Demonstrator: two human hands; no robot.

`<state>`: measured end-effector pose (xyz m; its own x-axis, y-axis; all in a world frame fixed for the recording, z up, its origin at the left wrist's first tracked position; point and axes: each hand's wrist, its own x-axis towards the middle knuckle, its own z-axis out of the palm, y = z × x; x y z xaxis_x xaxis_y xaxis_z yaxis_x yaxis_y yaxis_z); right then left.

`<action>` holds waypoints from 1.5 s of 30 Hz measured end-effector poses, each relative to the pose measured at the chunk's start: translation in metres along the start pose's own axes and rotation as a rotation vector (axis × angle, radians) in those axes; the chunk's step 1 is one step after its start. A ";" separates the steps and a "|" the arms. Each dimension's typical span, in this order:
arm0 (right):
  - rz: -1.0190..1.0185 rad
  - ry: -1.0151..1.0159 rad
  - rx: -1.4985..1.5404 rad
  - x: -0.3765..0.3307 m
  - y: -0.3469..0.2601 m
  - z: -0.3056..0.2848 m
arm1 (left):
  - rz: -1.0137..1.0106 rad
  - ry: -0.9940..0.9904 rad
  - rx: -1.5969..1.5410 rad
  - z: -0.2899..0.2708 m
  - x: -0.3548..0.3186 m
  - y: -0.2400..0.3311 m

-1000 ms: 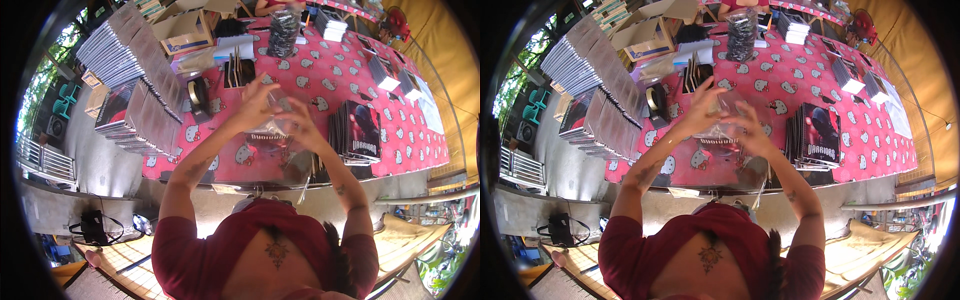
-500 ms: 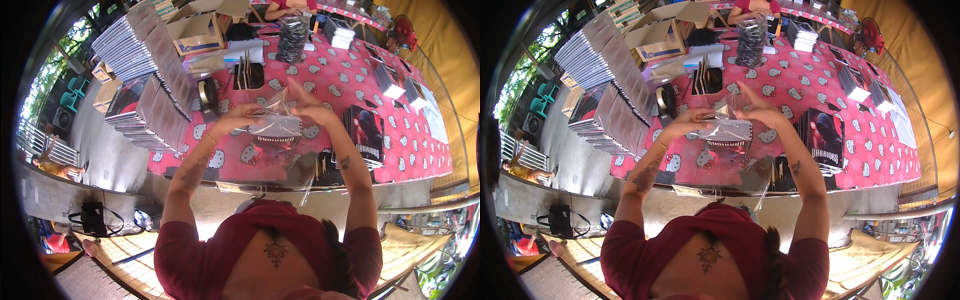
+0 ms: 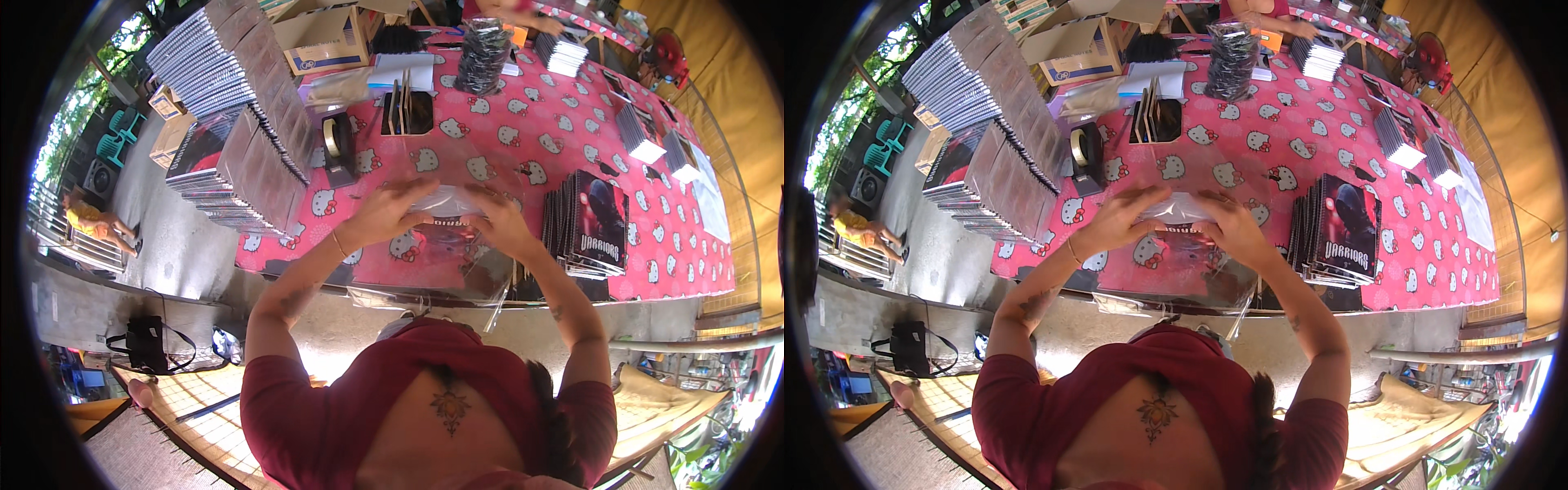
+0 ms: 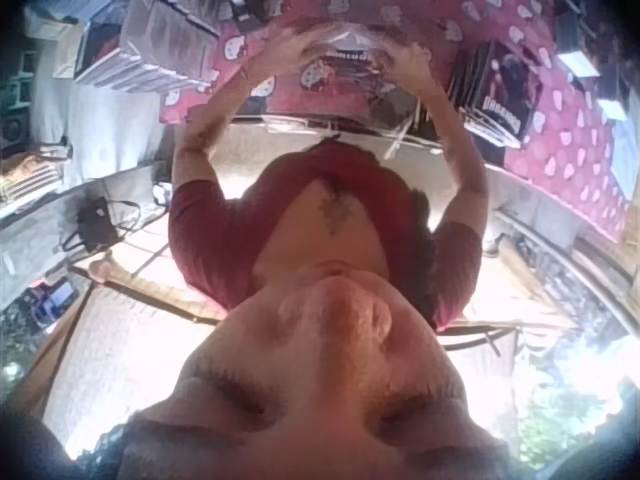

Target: The person places books into clear plastic bags, removes the adhesive strip, and seals the bags by hand before stacking them.

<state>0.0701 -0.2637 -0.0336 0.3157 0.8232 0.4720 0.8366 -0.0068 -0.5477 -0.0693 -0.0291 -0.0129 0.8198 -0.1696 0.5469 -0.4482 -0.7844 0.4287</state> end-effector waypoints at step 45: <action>0.518 0.024 0.423 0.036 0.042 0.003 | -1.106 0.970 -0.640 0.032 -0.133 -0.221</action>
<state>0.1155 -0.2326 -0.0421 0.6433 0.7605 0.0880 0.3284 -0.1703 -0.9291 -0.0680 0.1474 -0.2036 0.4139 0.9047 -0.1008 -0.0895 0.1506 0.9845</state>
